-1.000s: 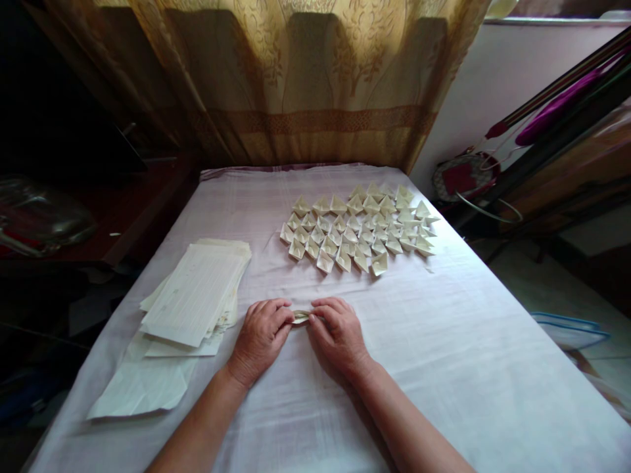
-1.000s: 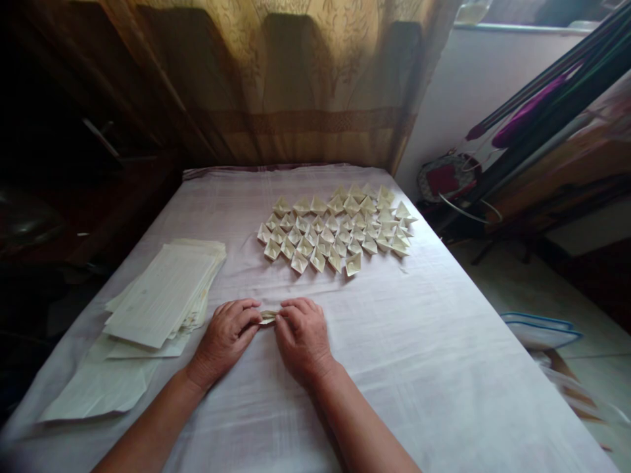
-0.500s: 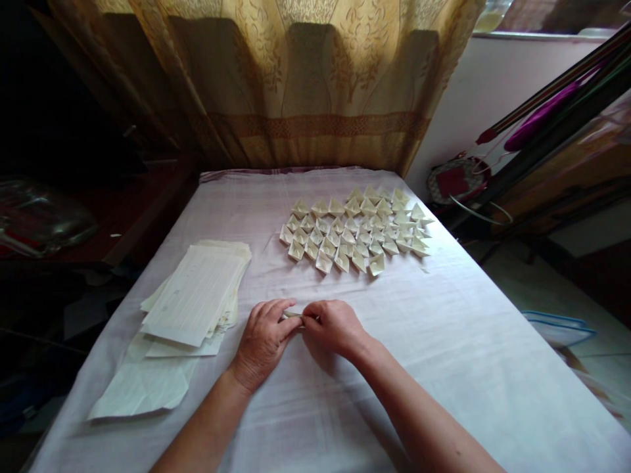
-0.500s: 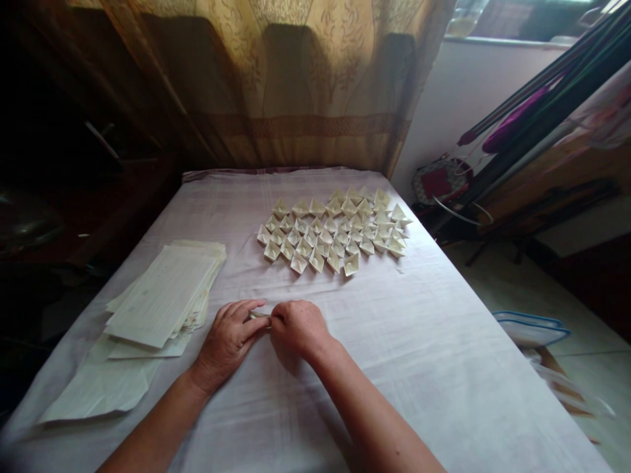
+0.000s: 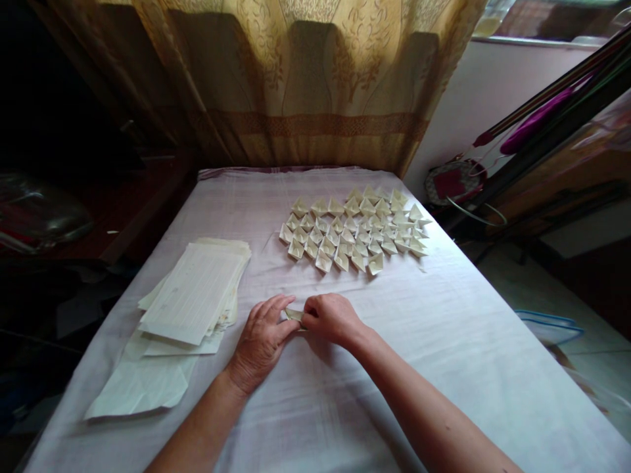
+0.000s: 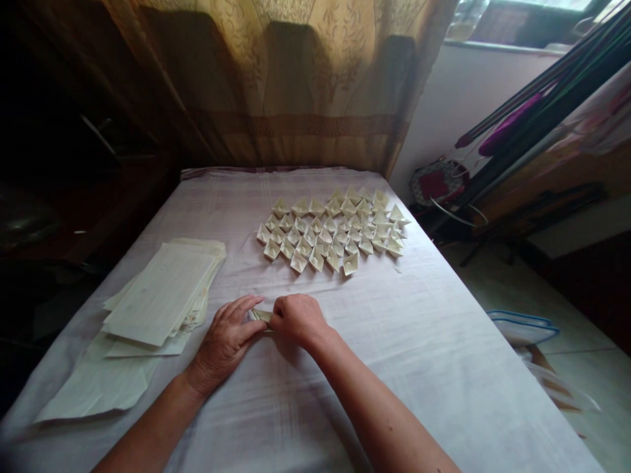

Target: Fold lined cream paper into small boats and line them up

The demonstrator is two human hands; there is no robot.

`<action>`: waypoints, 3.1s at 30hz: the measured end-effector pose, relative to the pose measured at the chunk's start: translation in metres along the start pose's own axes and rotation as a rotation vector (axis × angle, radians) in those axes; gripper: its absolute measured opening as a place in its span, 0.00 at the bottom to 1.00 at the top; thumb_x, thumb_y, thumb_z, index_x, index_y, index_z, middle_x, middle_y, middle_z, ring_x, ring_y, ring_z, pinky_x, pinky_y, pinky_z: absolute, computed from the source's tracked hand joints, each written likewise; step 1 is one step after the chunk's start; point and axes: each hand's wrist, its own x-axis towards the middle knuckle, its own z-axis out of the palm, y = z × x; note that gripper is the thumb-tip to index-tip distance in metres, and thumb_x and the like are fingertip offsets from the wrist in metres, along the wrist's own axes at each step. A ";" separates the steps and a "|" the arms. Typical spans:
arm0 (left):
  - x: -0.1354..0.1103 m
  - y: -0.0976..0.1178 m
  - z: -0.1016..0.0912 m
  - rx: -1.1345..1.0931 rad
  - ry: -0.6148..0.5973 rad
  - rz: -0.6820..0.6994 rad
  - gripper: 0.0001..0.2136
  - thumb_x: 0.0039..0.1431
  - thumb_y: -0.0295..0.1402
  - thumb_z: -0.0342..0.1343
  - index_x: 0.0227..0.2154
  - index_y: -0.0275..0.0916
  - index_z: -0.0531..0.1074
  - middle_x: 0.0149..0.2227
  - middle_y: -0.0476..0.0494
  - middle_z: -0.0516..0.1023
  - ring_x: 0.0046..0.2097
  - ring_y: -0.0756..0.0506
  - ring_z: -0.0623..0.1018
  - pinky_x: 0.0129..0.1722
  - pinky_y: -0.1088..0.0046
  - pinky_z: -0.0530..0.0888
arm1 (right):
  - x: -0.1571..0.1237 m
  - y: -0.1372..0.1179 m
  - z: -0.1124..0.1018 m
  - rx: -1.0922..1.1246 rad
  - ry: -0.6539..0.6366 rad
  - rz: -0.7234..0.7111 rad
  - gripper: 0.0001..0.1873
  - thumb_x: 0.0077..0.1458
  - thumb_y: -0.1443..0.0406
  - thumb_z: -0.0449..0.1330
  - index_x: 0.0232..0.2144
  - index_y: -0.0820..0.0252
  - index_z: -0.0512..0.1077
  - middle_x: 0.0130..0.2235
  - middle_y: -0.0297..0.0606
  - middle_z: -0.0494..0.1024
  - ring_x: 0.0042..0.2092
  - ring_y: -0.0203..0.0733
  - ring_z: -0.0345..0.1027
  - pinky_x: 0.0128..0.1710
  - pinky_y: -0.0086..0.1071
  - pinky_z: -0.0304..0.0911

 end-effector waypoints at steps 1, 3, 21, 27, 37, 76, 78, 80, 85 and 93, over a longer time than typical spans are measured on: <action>0.000 0.000 0.000 -0.006 -0.005 -0.009 0.05 0.62 0.30 0.57 0.35 0.44 0.78 0.57 0.40 0.72 0.59 0.38 0.70 0.55 0.54 0.69 | -0.001 0.000 0.001 -0.002 0.011 0.017 0.08 0.53 0.64 0.60 0.30 0.53 0.81 0.30 0.37 0.83 0.32 0.40 0.73 0.27 0.30 0.47; 0.000 0.001 -0.001 -0.019 -0.012 -0.019 0.05 0.62 0.28 0.57 0.35 0.43 0.77 0.57 0.40 0.72 0.60 0.38 0.69 0.56 0.53 0.68 | -0.002 -0.002 0.004 -0.002 0.031 0.045 0.09 0.53 0.64 0.59 0.30 0.53 0.81 0.30 0.38 0.83 0.32 0.41 0.73 0.27 0.30 0.47; 0.002 0.001 0.000 -0.098 -0.043 -0.087 0.11 0.54 0.20 0.53 0.34 0.41 0.74 0.58 0.40 0.71 0.61 0.38 0.67 0.59 0.51 0.67 | -0.002 -0.003 0.013 0.091 0.123 0.170 0.09 0.53 0.65 0.59 0.29 0.53 0.80 0.30 0.37 0.82 0.32 0.40 0.73 0.28 0.29 0.51; 0.003 -0.002 -0.001 -0.161 -0.022 -0.090 0.14 0.53 0.19 0.53 0.37 0.42 0.75 0.57 0.41 0.71 0.58 0.40 0.71 0.56 0.55 0.69 | -0.010 0.007 0.017 0.312 0.170 0.087 0.13 0.60 0.62 0.54 0.31 0.56 0.78 0.30 0.35 0.81 0.32 0.38 0.72 0.30 0.27 0.55; -0.001 -0.014 0.005 -0.150 0.113 -0.188 0.15 0.58 0.25 0.51 0.48 0.42 0.68 0.47 0.41 0.78 0.49 0.42 0.77 0.50 0.60 0.73 | -0.036 0.025 0.034 0.554 0.258 -0.200 0.10 0.50 0.67 0.62 0.39 0.57 0.73 0.29 0.30 0.74 0.29 0.34 0.65 0.31 0.25 0.59; -0.007 -0.025 0.021 -0.038 0.240 -0.123 0.17 0.61 0.25 0.48 0.52 0.41 0.69 0.48 0.42 0.80 0.48 0.43 0.79 0.48 0.62 0.77 | 0.034 0.020 0.018 -0.103 0.530 -0.007 0.08 0.59 0.66 0.57 0.40 0.55 0.76 0.35 0.36 0.81 0.35 0.40 0.73 0.32 0.29 0.53; -0.006 -0.024 0.021 -0.031 0.238 -0.119 0.17 0.61 0.25 0.48 0.52 0.41 0.69 0.48 0.42 0.80 0.48 0.43 0.79 0.48 0.63 0.77 | 0.026 0.020 0.024 -0.068 0.574 -0.054 0.08 0.59 0.66 0.57 0.38 0.55 0.76 0.33 0.36 0.81 0.34 0.40 0.73 0.32 0.29 0.53; -0.006 -0.024 0.020 -0.024 0.243 -0.113 0.17 0.62 0.25 0.48 0.51 0.41 0.69 0.48 0.42 0.80 0.48 0.44 0.79 0.48 0.63 0.77 | 0.016 0.020 0.032 -0.027 0.602 -0.083 0.07 0.59 0.67 0.56 0.34 0.56 0.75 0.30 0.35 0.79 0.31 0.39 0.72 0.31 0.28 0.53; -0.004 -0.019 0.013 0.003 0.246 -0.079 0.14 0.63 0.25 0.46 0.49 0.40 0.71 0.45 0.43 0.81 0.45 0.45 0.79 0.46 0.65 0.76 | -0.001 0.027 0.050 0.106 0.615 -0.128 0.08 0.58 0.68 0.54 0.30 0.57 0.74 0.28 0.34 0.78 0.30 0.36 0.71 0.32 0.27 0.54; 0.000 -0.034 -0.047 0.373 0.140 -0.326 0.09 0.65 0.34 0.52 0.42 0.41 0.76 0.40 0.42 0.80 0.43 0.39 0.78 0.44 0.61 0.71 | -0.005 0.038 0.057 0.242 0.650 -0.178 0.10 0.59 0.67 0.53 0.31 0.57 0.74 0.29 0.36 0.78 0.32 0.38 0.72 0.34 0.27 0.59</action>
